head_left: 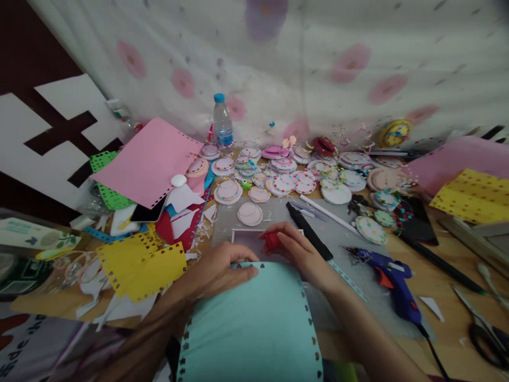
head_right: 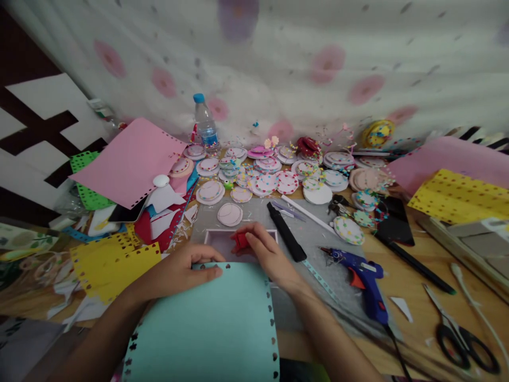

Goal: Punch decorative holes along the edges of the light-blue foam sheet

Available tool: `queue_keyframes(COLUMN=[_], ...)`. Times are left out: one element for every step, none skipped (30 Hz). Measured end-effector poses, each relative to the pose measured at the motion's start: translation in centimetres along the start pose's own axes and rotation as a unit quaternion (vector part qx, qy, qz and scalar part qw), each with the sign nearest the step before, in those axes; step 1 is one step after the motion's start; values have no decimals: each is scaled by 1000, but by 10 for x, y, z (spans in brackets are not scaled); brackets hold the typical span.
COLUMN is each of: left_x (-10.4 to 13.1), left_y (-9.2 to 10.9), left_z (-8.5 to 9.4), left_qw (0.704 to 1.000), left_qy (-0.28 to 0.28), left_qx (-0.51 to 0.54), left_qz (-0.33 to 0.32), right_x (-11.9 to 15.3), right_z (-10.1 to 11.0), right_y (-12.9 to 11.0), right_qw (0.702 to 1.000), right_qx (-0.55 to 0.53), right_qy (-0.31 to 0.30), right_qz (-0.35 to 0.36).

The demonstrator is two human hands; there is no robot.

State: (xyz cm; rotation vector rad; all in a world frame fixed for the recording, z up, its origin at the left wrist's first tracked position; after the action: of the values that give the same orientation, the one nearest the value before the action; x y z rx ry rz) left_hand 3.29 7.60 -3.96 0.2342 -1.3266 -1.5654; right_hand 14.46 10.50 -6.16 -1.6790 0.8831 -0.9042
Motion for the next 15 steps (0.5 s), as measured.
queue_keyframes(left_x=[2, 4, 6, 8, 10, 12, 14, 16, 18, 20, 23, 25, 28, 30, 32], left_y=[0, -1, -2, -2, -3, -4, -6, -7, -8, -9, -11, -12, -13, -14, -15], left_z=[2, 5, 8, 11, 14, 17, 19, 22, 25, 28, 30, 33, 35, 36, 38], left_qw=[1000, 1000, 1000, 1000, 1000, 1000, 999, 999, 999, 998, 997, 995, 994, 992, 991], left_qy=[2, 5, 10, 15, 21, 27, 34, 43, 52, 63, 75, 86, 95, 103, 109], left_qx=[2, 2, 0, -2, -1, 0, 3, 8, 14, 23, 32, 42, 54, 66, 75], left_qz=[-2, -4, -7, -11, -13, -13, -10, -7, -4, 0, 4, 9, 13, 16, 15], right_x=[0, 0, 0, 0, 0, 1, 1, 1, 2, 2, 1, 1, 0, 0, -1], right_z=[0, 0, 0, 0, -1, -1, -1, -1, 0, 1, 2, 2, 3, 2, 2], right_y=[1, 0, 0, -1, -2, -3, -4, -5, -5, -5, -5, -5, -5, -4, -4], right_qw=[999, 998, 996, 994, 993, 991, 990, 989, 989, 988, 988, 987, 987, 988, 988], right_qx=[-36, -66, -89, -107, -121, -132, -139, -144, -147, -151, -155, -157, -157, -156, -153], right_qy=[-2, -4, -6, -7, -8, -9, -8, -6, -1, 5, 8, 10, 12, 12, 14], right_qz=[-2, 1, 3, 5, 7, 10, 12, 15, 17, 19, 19, 19, 17, 15, 11])
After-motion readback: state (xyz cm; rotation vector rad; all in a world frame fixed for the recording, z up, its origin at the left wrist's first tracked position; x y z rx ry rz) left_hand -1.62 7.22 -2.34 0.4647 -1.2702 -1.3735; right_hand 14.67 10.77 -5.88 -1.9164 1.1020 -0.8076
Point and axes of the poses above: each hand's wrist, its own x-axis away from the middle knuckle, its own z-axis out of the back of the hand, y = z × x, the point moved 10 cm from there along -x, towards the middle knuckle, and after that the axes turned 1 degree about x, right-handed, at the moved point
